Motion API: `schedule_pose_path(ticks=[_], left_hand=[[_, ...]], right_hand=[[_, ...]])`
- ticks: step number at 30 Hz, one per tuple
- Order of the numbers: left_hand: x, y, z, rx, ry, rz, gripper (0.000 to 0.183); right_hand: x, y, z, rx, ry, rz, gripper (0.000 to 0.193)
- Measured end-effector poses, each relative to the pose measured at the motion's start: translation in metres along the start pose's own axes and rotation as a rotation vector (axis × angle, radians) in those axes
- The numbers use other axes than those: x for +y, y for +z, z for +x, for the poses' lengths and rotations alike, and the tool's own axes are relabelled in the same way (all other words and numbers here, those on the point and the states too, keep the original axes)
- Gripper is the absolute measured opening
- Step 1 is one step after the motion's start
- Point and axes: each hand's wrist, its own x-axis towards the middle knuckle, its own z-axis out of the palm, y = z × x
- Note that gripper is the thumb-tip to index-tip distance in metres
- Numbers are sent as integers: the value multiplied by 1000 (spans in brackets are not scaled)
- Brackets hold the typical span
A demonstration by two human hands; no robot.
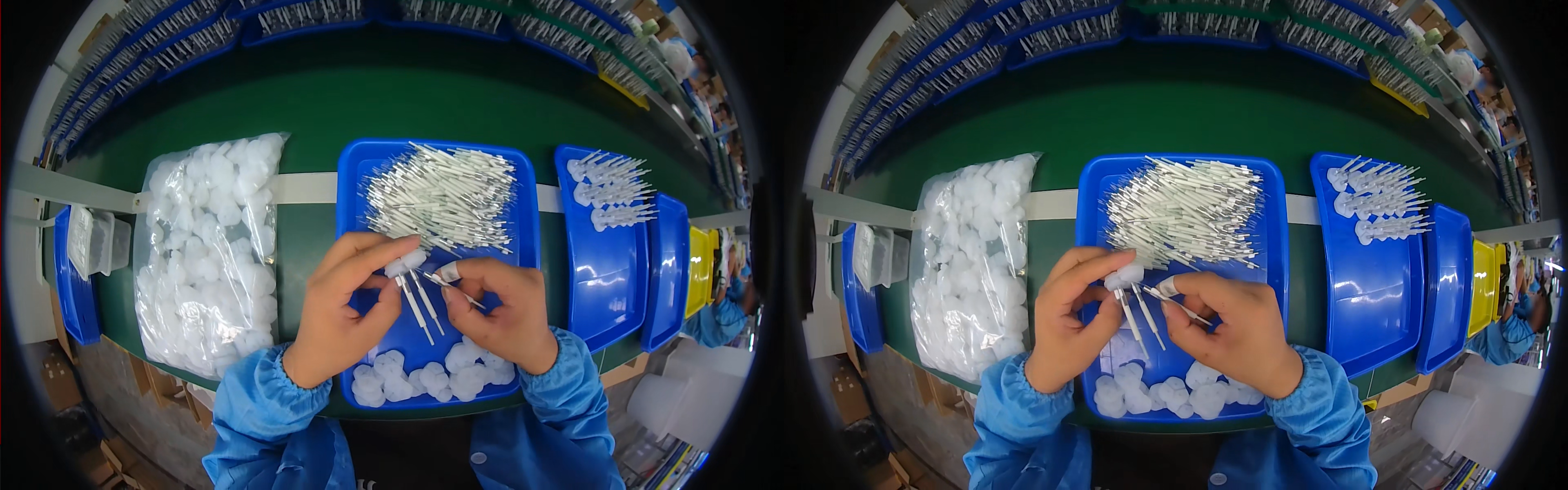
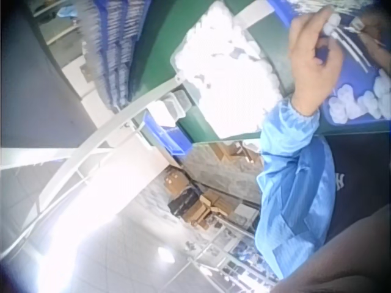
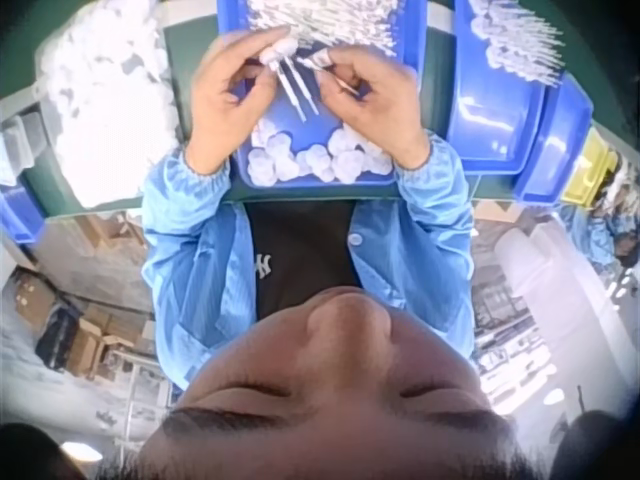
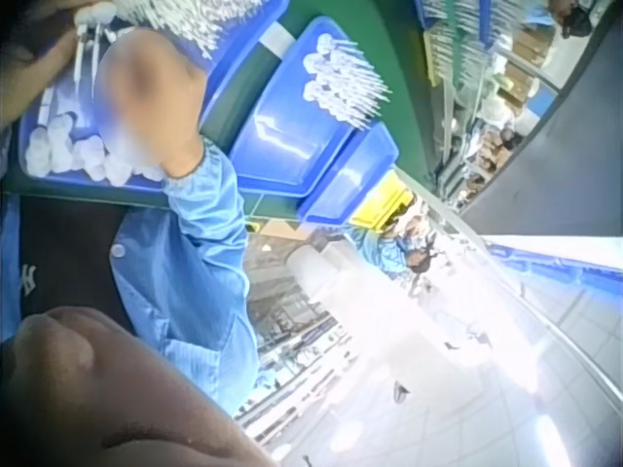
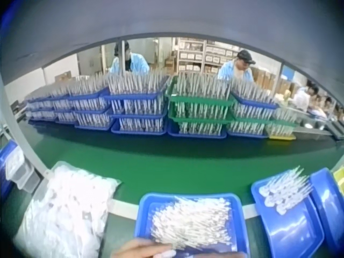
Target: The person assembles cotton swabs by inserting white plastic sticks into white cotton tips. They pick up a cotton tip from a blue tray, insert a stick from a pile, and place the finished swab into a separate blue tray. The process is repeated continuously throughout the video.
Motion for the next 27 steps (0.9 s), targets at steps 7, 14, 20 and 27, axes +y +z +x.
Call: schedule_pose_path(ticks=[7,14,20,27], left_hand=[[0,2,1,32,4,21,52],[-3,-2,1,-8,66,146,51],[0,9,-1,101,51,125,48],[-4,8,2,32,94,142,46]], right_hand=[[6,2,-3,5,95,96,20],[4,-3,0,-47,218,161,19],[-4,2,0,-6,153,187,17],[-5,-1,3,-149,247,187,16]])
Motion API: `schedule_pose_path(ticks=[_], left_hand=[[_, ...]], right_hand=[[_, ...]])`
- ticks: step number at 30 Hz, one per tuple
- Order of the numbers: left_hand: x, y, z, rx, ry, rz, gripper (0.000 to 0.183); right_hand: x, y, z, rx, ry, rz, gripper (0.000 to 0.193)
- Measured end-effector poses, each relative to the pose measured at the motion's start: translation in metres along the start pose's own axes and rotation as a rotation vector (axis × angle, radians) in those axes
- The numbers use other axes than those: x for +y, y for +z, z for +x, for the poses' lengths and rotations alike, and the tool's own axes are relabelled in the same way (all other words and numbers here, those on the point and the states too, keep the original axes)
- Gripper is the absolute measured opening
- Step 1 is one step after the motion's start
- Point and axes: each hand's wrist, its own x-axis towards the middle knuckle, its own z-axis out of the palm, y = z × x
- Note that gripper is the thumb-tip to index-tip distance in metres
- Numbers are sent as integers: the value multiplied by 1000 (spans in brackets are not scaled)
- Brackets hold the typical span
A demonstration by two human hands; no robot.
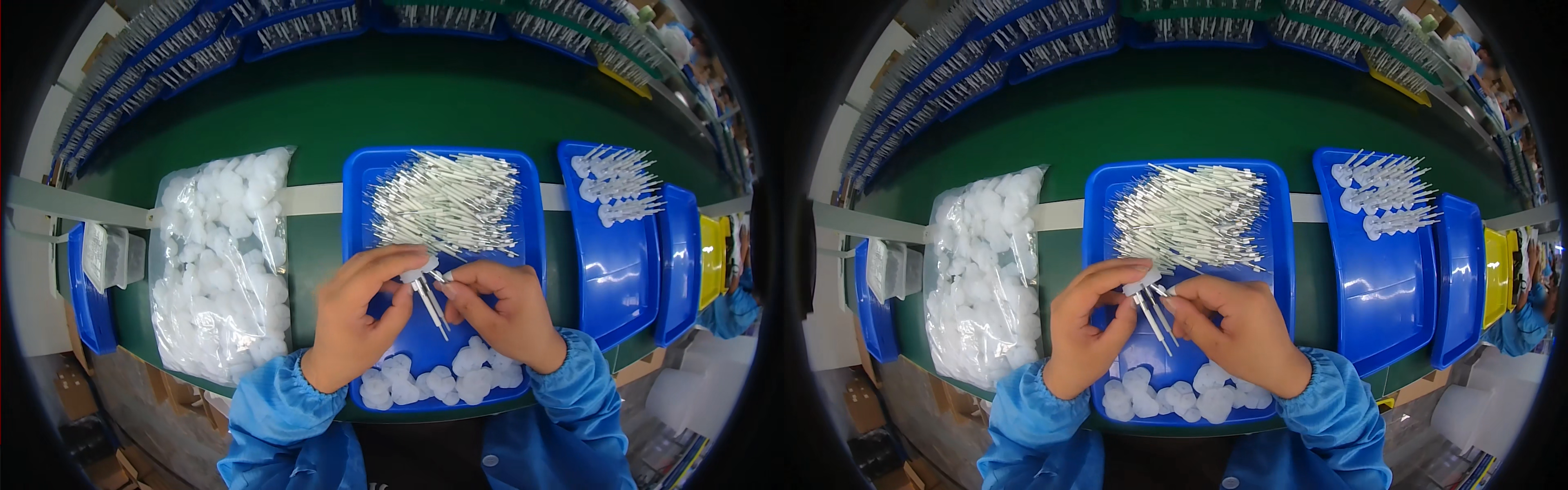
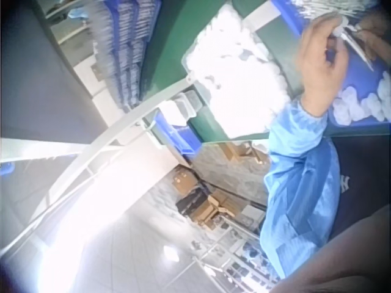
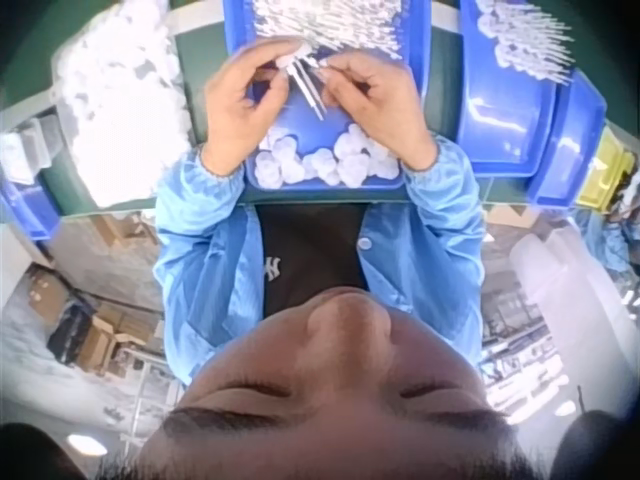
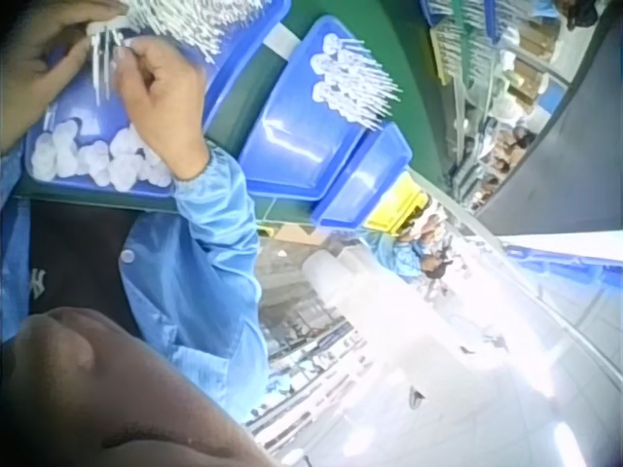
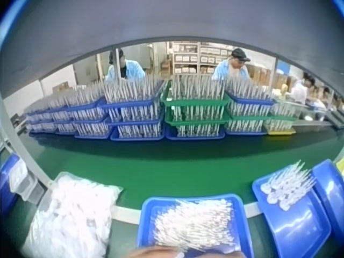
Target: The person assembles cotton swabs by inserting white plastic sticks into white cotton tips. They pick up a cotton tip from a blue tray, insert a stick from a pile, and place the finished swab into a separate blue tray. The process is repeated continuously throughout the video.
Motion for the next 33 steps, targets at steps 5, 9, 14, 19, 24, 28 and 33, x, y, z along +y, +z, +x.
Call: schedule_pose_path(ticks=[5,9,14,19,24,28,33], left_hand=[[1,3,-2,-9,-80,-25,45],[-1,1,-4,-31,-30,40,47],[7,1,-3,-24,1,124,46],[10,4,-3,-23,58,270,46],[9,5,-7,-24,-25,208,48],[11,5,-8,-47,-80,188,49],[4,6,-7,-76,-54,137,47]], right_hand=[[1,4,1,-4,29,103,16],[3,4,2,-12,114,208,15],[2,6,4,152,-124,-196,13],[6,10,7,346,-553,-768,16],[5,7,7,328,-586,-776,15],[11,1,12,266,-616,-687,15],[13,0,7,276,-607,-725,16]])
